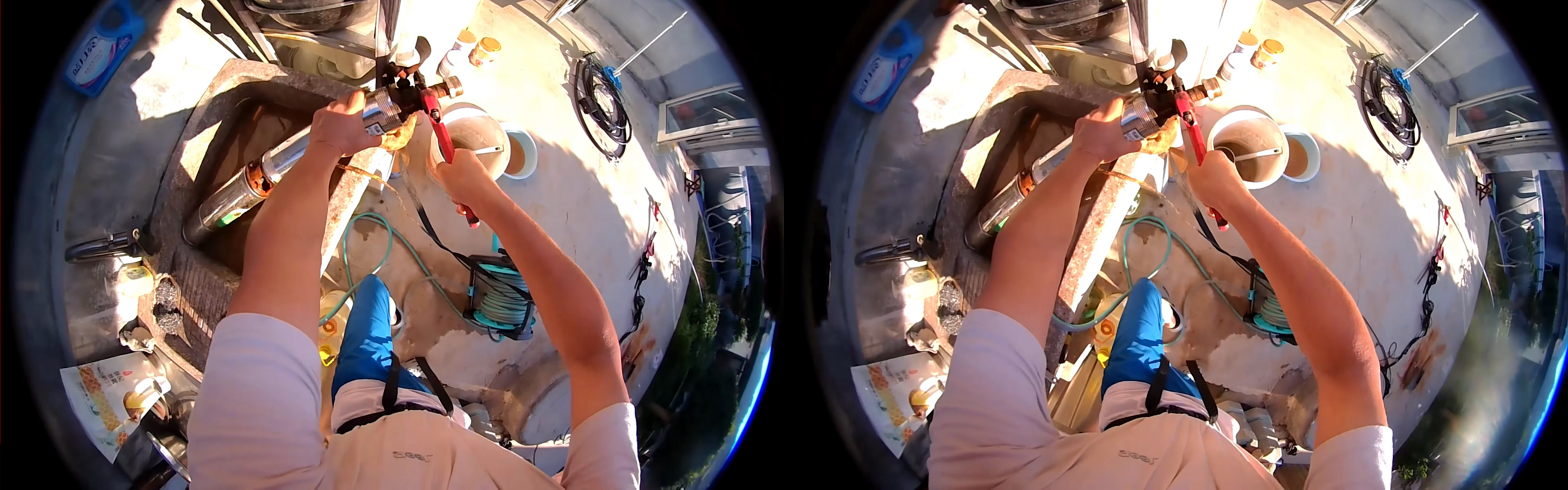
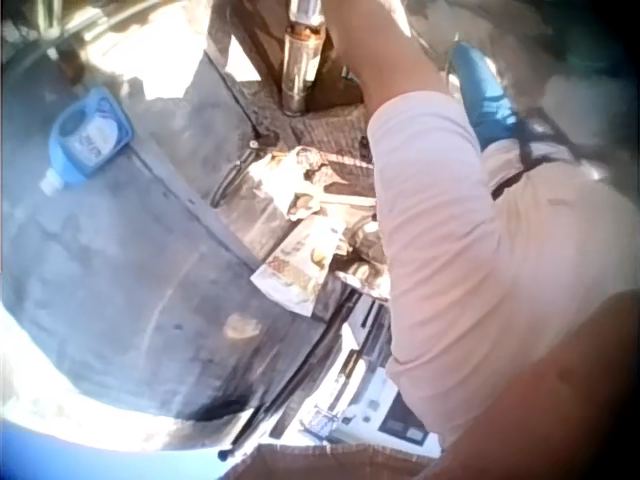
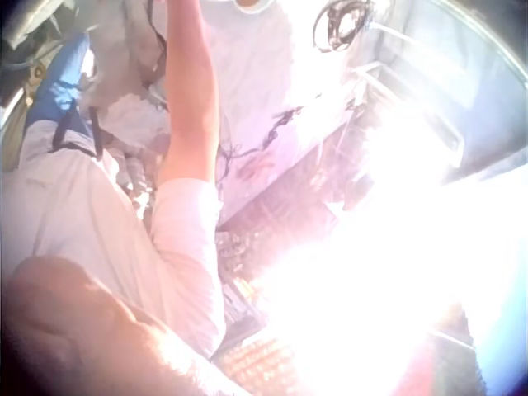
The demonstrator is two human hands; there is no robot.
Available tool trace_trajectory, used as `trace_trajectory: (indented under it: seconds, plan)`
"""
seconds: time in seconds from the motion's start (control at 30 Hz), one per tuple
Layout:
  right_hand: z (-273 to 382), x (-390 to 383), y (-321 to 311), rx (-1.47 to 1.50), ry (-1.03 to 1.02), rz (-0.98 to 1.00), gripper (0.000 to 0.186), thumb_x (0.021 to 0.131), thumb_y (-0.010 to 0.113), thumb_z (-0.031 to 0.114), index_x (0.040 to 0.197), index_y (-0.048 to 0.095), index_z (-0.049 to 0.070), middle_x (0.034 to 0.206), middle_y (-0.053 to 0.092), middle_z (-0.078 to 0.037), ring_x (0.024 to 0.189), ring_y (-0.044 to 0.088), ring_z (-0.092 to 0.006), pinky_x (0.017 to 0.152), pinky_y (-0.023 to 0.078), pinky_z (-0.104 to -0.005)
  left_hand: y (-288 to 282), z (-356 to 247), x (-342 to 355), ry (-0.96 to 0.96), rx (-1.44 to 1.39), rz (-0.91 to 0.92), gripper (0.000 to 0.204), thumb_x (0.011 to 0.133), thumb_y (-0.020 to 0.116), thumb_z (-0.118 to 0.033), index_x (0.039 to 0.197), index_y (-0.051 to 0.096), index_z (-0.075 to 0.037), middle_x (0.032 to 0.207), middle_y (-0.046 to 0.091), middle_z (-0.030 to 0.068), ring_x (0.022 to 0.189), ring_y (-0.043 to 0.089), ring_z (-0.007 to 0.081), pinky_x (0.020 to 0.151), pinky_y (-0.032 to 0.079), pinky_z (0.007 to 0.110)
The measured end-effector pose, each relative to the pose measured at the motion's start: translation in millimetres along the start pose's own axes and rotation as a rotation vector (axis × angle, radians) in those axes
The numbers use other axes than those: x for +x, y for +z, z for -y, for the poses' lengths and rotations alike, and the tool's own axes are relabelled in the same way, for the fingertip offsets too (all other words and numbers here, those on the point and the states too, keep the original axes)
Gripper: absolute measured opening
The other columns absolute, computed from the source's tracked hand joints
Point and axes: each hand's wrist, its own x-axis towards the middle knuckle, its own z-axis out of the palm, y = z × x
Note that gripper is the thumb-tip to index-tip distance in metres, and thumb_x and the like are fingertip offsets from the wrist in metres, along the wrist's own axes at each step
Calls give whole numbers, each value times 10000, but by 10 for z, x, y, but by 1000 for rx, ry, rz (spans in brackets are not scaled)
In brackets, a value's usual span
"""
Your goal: The person retrieves a tool case and a red pipe wrench from a cluttered storage area, then uses the pipe wrench to unscrew a brass fitting from a long cylindrical pump unit located in an outdoor utility sink.
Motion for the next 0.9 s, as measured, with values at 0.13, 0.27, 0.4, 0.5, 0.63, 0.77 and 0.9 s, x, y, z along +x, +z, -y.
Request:
trace_trajectory:
  seconds: [0.13,0.27,0.4,0.5,0.63,0.77,0.9]
  plan:
    - [-97,57,-22,-20,23,13,283,872,492,109,879,539,-170,643,569,-191,449,572,-268,365,422,-406,52,-34,34,11,-16,-41,794,602,759,-516,1225,448,-133,1087,652,170,1024,623,342,889,483,435]
    - [-90,99,-46,-79,-57,3,298,876,498,126,866,544,-168,651,576,-200,455,587,-283,374,438,-406,109,17,90,43,-32,-108,760,585,767,-510,1170,479,-121,1049,661,161,985,631,347,859,494,440]
    - [-146,111,-20,1,-51,38,233,898,487,180,877,489,-52,549,422,-55,390,451,-178,339,368,-347,94,39,72,56,-65,-144,731,567,785,-501,1119,501,-114,999,670,142,951,638,353,836,499,459]
    - [-142,37,-16,-17,-42,68,261,861,498,130,935,542,-117,748,615,-251,596,645,-347,472,499,-436,64,42,6,25,-43,-67,789,559,785,-585,1111,509,-92,1042,659,139,1002,632,326,849,502,444]
    - [-337,59,-14,-88,-138,19,240,854,503,130,947,555,-85,845,629,-303,771,641,-446,674,510,-483,96,-33,-54,99,-132,-225,779,548,826,-514,1132,525,-95,1033,660,152,940,650,335,797,525,460]
    - [-794,246,113,6,-224,-98,228,838,517,137,952,576,-52,867,629,-312,876,625,-464,784,484,-516,192,-261,37,115,-145,-390,787,504,877,-464,1088,550,-50,993,667,167,941,652,369,777,531,466]
    - [-702,351,211,46,-275,-63,251,834,516,152,964,583,-52,900,630,-326,914,616,-474,801,481,-520,160,-46,-47,125,-210,-346,945,490,859,-611,1175,539,-44,1056,661,196,989,647,377,851,520,469]
